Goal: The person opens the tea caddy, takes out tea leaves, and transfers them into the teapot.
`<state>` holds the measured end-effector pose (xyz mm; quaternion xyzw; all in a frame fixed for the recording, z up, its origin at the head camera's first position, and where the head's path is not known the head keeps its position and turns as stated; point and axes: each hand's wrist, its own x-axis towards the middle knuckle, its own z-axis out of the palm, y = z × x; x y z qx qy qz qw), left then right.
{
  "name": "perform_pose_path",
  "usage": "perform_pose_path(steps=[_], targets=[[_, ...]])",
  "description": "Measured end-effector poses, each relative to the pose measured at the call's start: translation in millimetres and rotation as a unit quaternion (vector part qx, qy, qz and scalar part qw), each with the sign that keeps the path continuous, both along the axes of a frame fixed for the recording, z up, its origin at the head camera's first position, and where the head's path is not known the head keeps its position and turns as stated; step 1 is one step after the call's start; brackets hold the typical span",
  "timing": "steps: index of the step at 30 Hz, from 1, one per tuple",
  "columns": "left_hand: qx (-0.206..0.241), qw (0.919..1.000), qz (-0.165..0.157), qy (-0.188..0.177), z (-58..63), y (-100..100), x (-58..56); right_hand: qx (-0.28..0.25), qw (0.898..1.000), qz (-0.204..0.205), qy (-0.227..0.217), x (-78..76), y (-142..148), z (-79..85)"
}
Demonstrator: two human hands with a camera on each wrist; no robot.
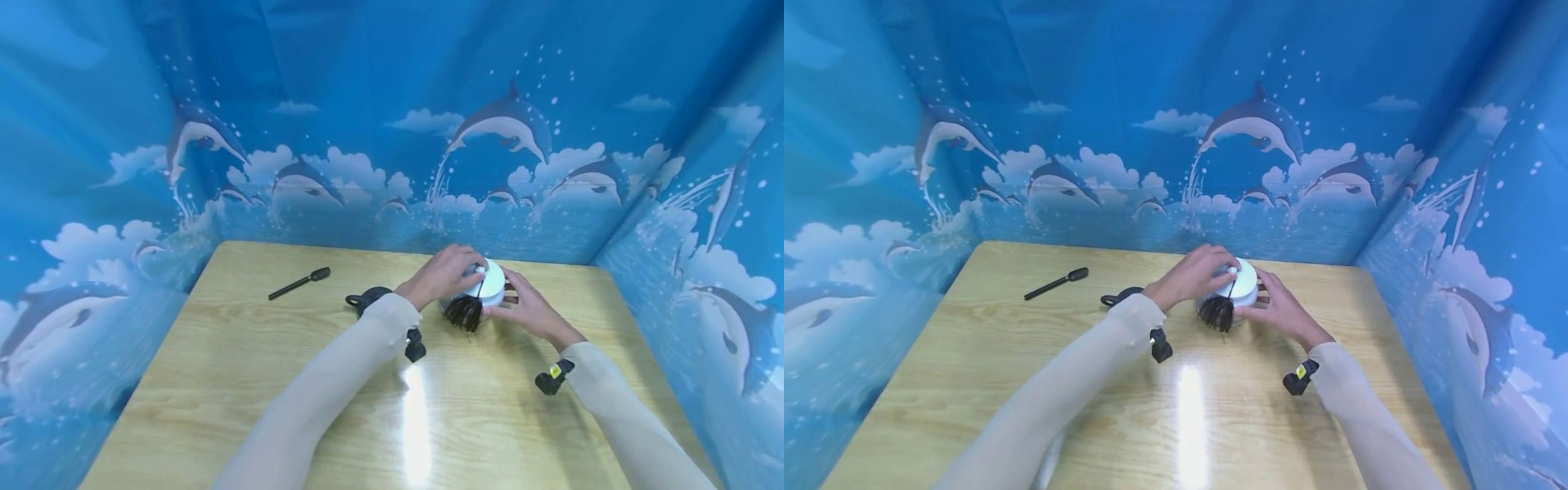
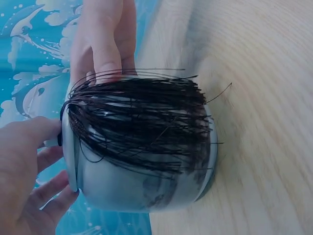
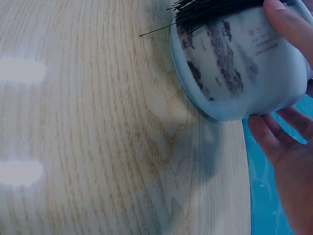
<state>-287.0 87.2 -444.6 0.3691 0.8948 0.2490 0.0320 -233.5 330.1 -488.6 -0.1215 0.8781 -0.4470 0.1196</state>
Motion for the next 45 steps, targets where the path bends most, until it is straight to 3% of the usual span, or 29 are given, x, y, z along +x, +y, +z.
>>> perform_pose_path(steps=[6, 19, 28, 41, 45], targets=[[-0.009, 0.9983, -0.027, 0.051, -5.5, 0, 1.5, 0.001, 1.000, 0.000, 0.002, -2.7, -3, -0.9], [-0.040, 0.9874, -0.038, 0.148, -10.3, 4, 8.2, 0.003, 1.000, -0.010, -0.006, 0.0, 0, 1.4], [-0.066, 0.9807, -0.040, 0.180, -12.2, 2, 11.4, 0.007, 1.000, -0.012, 0.000, 0.6, -2, 1.8], [-0.053, 0.9747, -0.052, 0.211, -19.9, -2, 8.6, 0.006, 1.000, -0.007, -0.002, 0.1, -1, 0.2], [-0.013, 0.9830, -0.051, 0.176, -23.0, -2, 7.1, 0.001, 1.000, -0.009, -0.001, 1.5, -1, -0.5]])
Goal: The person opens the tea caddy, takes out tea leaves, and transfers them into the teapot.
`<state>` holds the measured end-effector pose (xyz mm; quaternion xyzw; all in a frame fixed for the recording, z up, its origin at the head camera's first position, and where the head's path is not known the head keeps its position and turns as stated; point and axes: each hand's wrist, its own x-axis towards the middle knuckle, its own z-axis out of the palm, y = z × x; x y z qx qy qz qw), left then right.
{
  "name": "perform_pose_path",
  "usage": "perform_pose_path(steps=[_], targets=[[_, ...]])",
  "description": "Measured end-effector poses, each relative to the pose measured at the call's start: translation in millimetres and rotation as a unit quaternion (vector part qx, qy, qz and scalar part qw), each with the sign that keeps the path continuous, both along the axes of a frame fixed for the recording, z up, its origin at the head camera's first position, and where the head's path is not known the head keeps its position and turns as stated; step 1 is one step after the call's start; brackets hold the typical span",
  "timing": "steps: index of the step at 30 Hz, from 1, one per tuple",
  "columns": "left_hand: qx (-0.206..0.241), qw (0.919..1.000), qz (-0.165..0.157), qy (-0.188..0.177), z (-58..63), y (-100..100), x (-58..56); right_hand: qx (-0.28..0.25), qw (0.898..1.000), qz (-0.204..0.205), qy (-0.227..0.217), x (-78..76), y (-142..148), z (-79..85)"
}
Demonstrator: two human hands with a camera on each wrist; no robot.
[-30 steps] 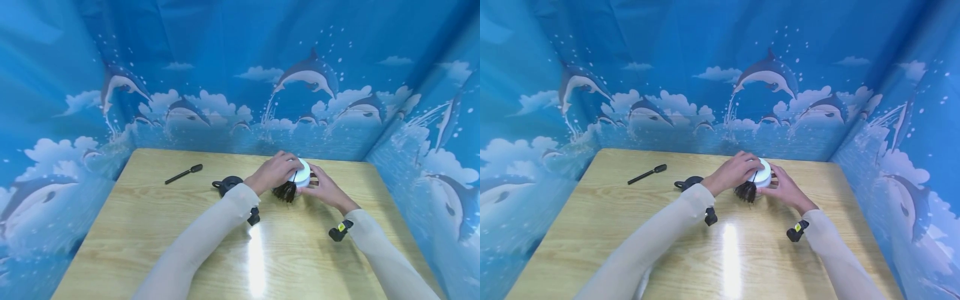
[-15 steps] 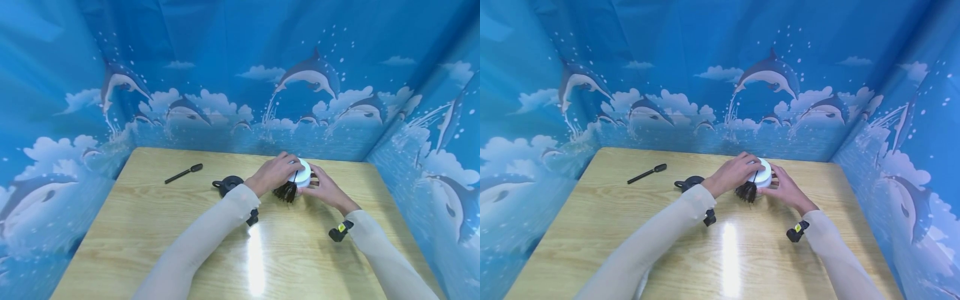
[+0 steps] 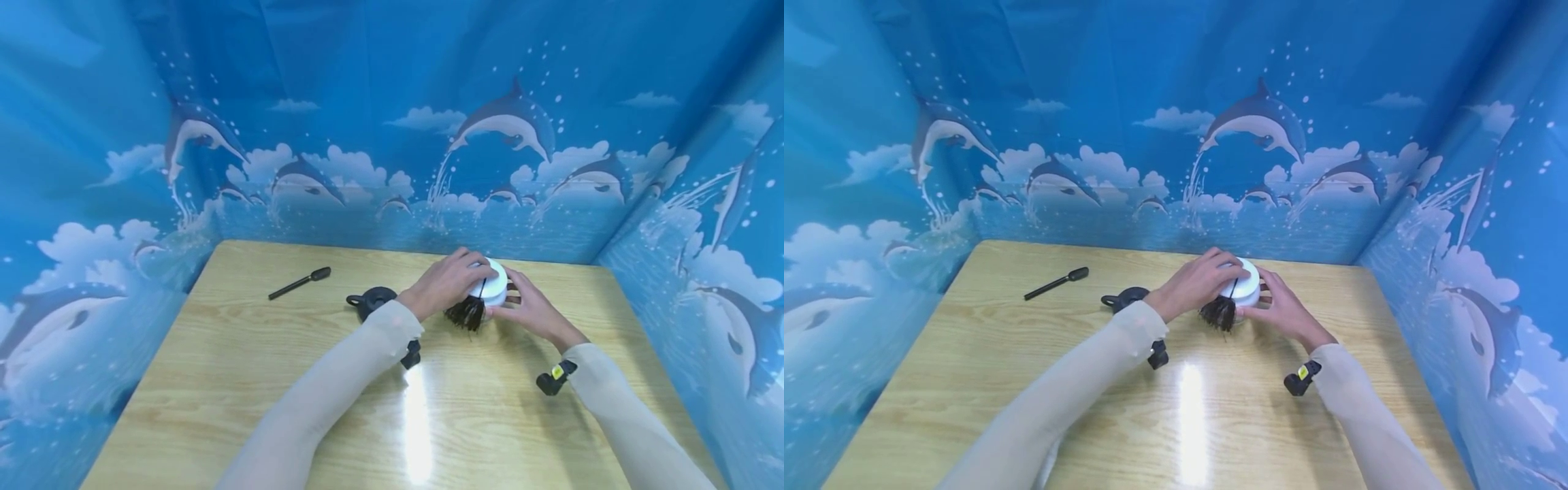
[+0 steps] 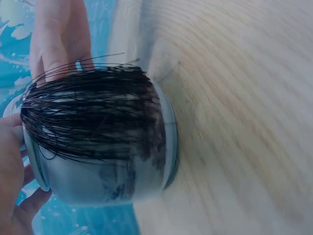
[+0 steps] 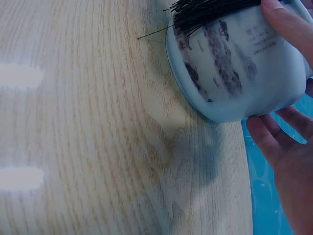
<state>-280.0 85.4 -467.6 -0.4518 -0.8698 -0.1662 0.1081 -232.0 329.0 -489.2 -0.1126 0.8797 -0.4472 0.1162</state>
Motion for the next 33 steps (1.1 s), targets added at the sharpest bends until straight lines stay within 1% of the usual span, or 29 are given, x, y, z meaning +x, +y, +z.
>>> perform_pose_path(steps=[2, 4, 5, 6, 8, 12, 16, 17, 21, 25, 27, 29, 33], targets=[[0.033, 0.9980, 0.008, -0.054, -3.8, 1, -1.6, -0.003, 1.000, -0.001, 0.002, 0.6, 0, -1.3], [0.080, 0.9902, 0.019, -0.113, -7.6, 1, -4.0, -0.006, 1.000, -0.003, 0.005, 0.7, -1, -1.9], [0.097, 0.9857, 0.025, -0.135, -8.8, 2, -5.1, -0.007, 1.000, -0.003, 0.008, 0.2, -1, -2.0], [0.113, 0.9809, 0.032, -0.155, -9.8, 3, -6.2, -0.007, 1.000, -0.003, 0.010, -0.2, -2, -1.7], [0.140, 0.9740, 0.038, -0.174, -11.1, 4, -8.1, -0.005, 1.000, -0.005, 0.014, -1.7, -3, -1.1], [0.167, 0.9651, 0.047, -0.196, -14.5, 7, -9.4, -0.001, 1.000, -0.001, 0.018, -3.5, -3, -1.3], [0.192, 0.9527, 0.056, -0.229, -15.8, 10, -7.0, -0.002, 1.000, 0.002, 0.012, -3.4, -3, -1.7], [0.196, 0.9506, 0.057, -0.233, -15.4, 11, -6.1, -0.005, 1.000, 0.003, 0.011, -3.2, -2, -1.5], [0.206, 0.9446, 0.073, -0.245, -12.7, 16, -2.1, -0.017, 1.000, 0.005, 0.001, -2.8, -2, -1.4], [0.219, 0.9393, 0.092, -0.247, -10.7, 19, 1.0, -0.020, 1.000, 0.006, -0.003, -3.0, -3, -1.6], [0.221, 0.9386, 0.099, -0.246, -10.6, 20, 1.6, -0.018, 1.000, 0.005, -0.002, -2.8, -3, -1.5], [0.216, 0.9395, 0.099, -0.246, -10.4, 22, 2.0, -0.018, 1.000, 0.006, 0.000, -1.9, -2, -1.3], [0.191, 0.9458, 0.097, -0.244, -8.6, 23, 2.3, -0.017, 1.000, 0.007, 0.004, -0.3, 0, -1.0]])
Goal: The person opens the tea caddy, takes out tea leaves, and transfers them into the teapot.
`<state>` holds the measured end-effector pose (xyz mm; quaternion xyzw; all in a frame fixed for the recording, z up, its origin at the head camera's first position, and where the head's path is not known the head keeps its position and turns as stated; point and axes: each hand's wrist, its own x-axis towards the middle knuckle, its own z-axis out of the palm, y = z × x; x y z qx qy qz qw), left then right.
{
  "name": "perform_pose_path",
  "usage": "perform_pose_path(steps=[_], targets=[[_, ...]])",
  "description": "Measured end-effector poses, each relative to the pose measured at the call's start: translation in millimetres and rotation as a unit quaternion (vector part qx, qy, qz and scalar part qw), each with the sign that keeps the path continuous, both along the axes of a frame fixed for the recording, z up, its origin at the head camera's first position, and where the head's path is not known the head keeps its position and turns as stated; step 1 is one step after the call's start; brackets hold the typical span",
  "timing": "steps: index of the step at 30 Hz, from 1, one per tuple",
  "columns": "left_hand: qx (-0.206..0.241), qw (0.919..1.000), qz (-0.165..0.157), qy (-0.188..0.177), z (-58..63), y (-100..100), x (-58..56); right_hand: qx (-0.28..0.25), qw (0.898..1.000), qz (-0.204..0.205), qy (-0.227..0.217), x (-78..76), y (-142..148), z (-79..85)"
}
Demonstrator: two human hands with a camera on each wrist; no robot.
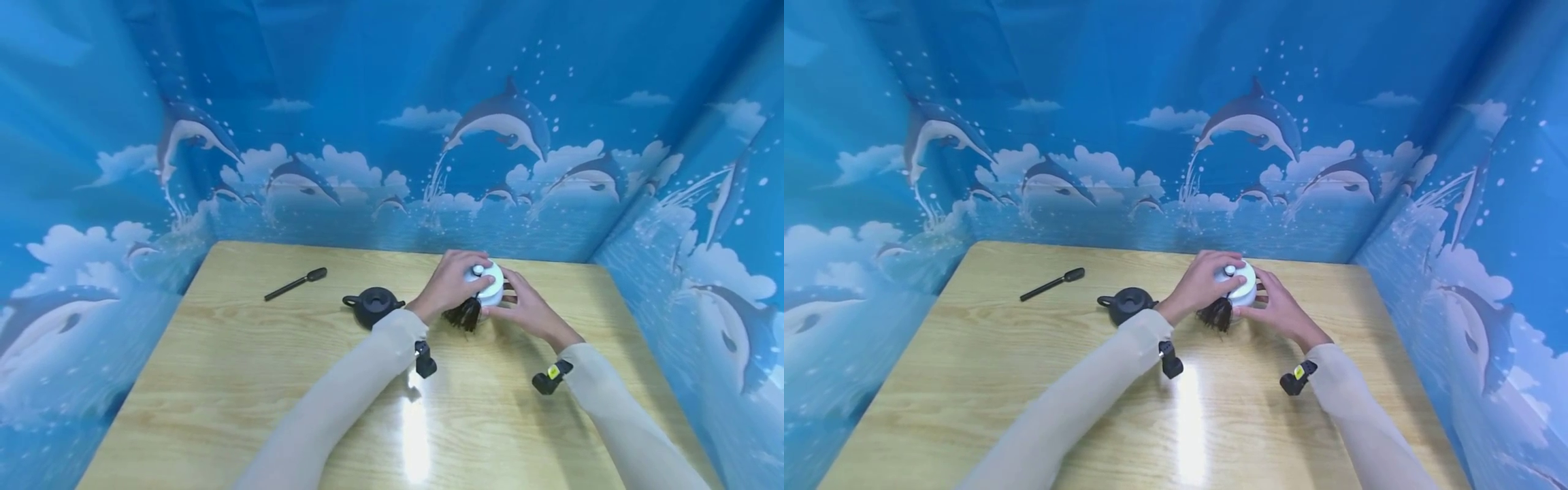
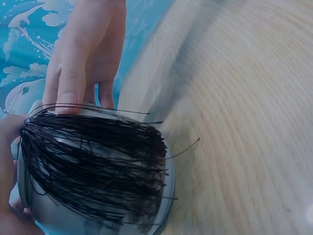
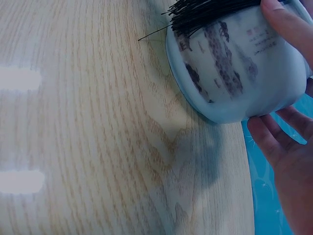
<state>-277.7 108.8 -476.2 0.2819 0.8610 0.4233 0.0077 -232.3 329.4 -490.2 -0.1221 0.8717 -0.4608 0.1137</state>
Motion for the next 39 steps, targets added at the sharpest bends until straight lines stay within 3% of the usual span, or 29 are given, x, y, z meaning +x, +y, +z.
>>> perform_pose_path(steps=[13, 20, 29, 39], targets=[[-0.055, 0.9984, -0.007, 0.011, 9.5, 2, 0.3, 0.001, 1.000, 0.008, 0.011, 1.2, 2, 1.7], [-0.080, 0.9966, -0.006, 0.019, 7.9, 2, 0.9, 0.015, 1.000, 0.007, 0.012, 2.0, 2, 0.4], [-0.086, 0.9955, -0.011, 0.038, -3.2, -1, -0.2, 0.024, 1.000, -0.004, 0.007, 1.7, 1, -5.9], [-0.081, 0.9960, -0.031, 0.022, 3.7, -4, -3.2, 0.023, 0.999, -0.021, 0.007, 0.6, 1, -7.2]])
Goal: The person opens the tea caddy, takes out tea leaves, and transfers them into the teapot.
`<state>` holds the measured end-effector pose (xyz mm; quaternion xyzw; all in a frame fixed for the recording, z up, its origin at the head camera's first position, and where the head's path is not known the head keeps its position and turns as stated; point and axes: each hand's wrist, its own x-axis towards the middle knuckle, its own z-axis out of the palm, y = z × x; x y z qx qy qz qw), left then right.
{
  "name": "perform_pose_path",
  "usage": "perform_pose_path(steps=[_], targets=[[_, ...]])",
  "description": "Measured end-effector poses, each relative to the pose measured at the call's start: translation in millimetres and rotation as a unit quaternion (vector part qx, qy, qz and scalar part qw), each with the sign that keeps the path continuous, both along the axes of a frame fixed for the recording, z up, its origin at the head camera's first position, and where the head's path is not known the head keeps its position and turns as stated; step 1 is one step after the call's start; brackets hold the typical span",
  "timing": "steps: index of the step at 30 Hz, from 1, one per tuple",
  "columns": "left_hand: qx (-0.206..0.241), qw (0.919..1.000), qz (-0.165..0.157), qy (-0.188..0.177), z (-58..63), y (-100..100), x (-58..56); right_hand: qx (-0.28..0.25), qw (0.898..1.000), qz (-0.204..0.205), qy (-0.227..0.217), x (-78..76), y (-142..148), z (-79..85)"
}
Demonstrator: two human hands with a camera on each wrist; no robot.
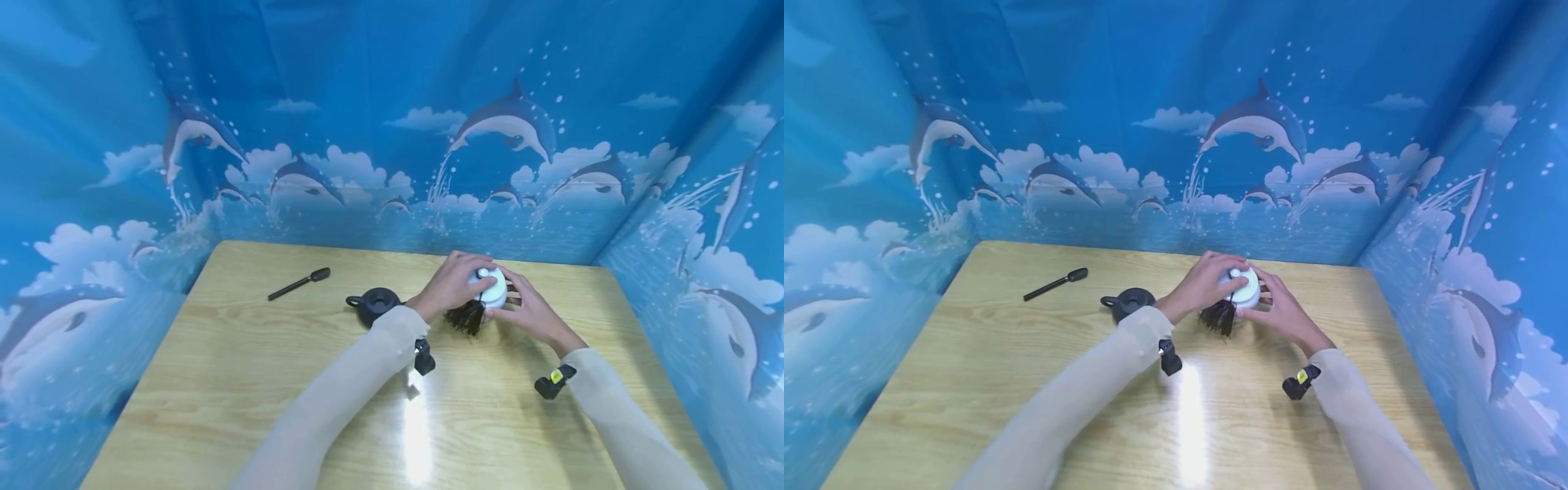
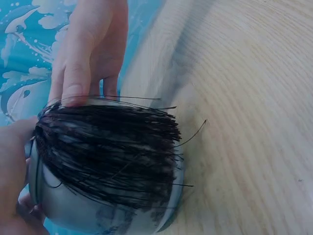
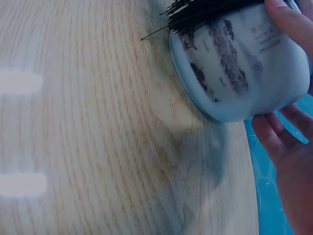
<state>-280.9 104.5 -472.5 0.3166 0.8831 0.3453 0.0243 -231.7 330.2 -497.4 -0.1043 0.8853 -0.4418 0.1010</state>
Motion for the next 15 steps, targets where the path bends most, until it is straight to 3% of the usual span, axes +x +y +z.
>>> perform_pose_path(steps=[8, 15], targets=[[0.054, 0.9969, -0.008, -0.057, 9.9, -17, -6.0, -0.019, 1.000, -0.004, 0.009, 2.8, 1, 2.6], [0.080, 0.9926, 0.001, -0.091, 12.4, -50, -16.0, -0.040, 0.999, -0.020, 0.009, 3.0, 7, 10.8]])
